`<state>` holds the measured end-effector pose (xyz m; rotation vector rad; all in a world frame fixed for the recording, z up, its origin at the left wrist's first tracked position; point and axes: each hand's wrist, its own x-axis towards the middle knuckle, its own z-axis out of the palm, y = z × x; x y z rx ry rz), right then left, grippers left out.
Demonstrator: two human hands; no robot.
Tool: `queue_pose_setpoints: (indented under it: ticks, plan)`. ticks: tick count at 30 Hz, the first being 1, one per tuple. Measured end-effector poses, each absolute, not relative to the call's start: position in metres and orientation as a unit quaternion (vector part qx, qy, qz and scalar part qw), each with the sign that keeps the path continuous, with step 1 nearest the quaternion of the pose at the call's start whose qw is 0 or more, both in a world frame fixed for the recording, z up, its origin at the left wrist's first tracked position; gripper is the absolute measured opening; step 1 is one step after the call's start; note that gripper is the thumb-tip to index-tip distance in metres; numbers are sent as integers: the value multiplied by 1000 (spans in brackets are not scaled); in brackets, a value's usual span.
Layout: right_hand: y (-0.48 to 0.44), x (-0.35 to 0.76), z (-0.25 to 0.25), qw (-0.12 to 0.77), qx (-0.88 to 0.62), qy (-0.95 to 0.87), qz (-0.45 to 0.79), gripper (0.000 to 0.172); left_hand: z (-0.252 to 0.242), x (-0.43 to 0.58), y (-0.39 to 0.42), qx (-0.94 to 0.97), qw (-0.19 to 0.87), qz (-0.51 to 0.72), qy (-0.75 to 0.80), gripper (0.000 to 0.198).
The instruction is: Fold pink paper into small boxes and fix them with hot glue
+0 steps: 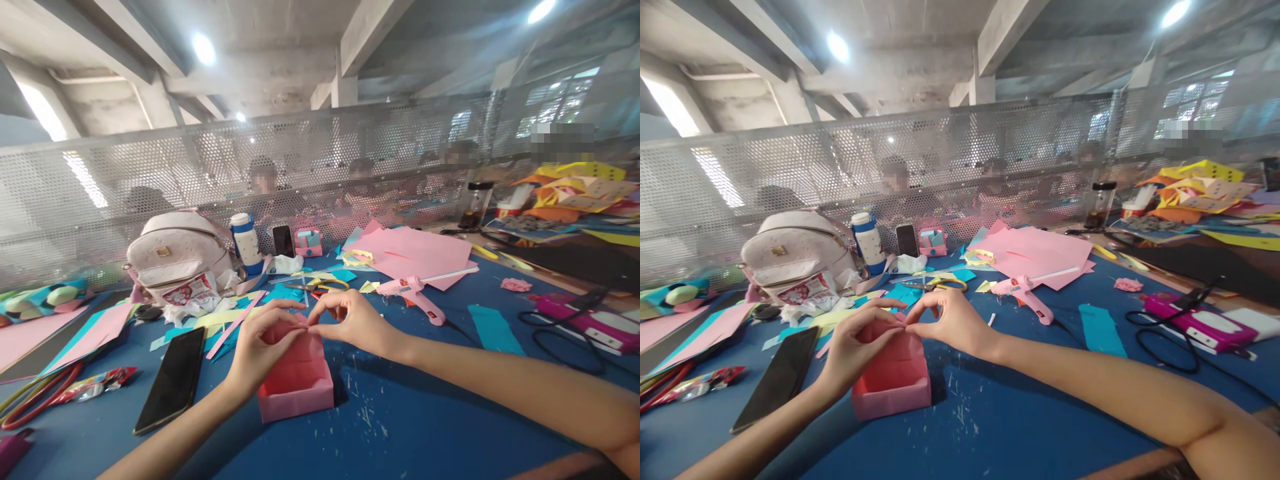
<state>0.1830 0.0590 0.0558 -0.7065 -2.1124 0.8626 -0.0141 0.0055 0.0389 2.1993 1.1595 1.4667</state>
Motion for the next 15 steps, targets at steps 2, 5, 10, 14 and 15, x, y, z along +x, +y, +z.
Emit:
queue_pose_setpoints:
  ticks: [2,5,10,14,15]
  plan:
    - [58,183,56,368,-277,-822,336,6,39,-14,6,758,125,505,393,5]
    - [57,182,57,373,-281,-818,335,4,39,-14,5,759,121,509,388,6]
    - [55,181,54,396,-259,-818,327,2,40,-14,4,753,132,514,388,4]
    - [57,182,52,403,-241,-824,316,2,41,-14,6,757,146,500,395,5]
    - [57,183,52,401,-244,-828,308,2,41,-15,6,756,147,500,397,6]
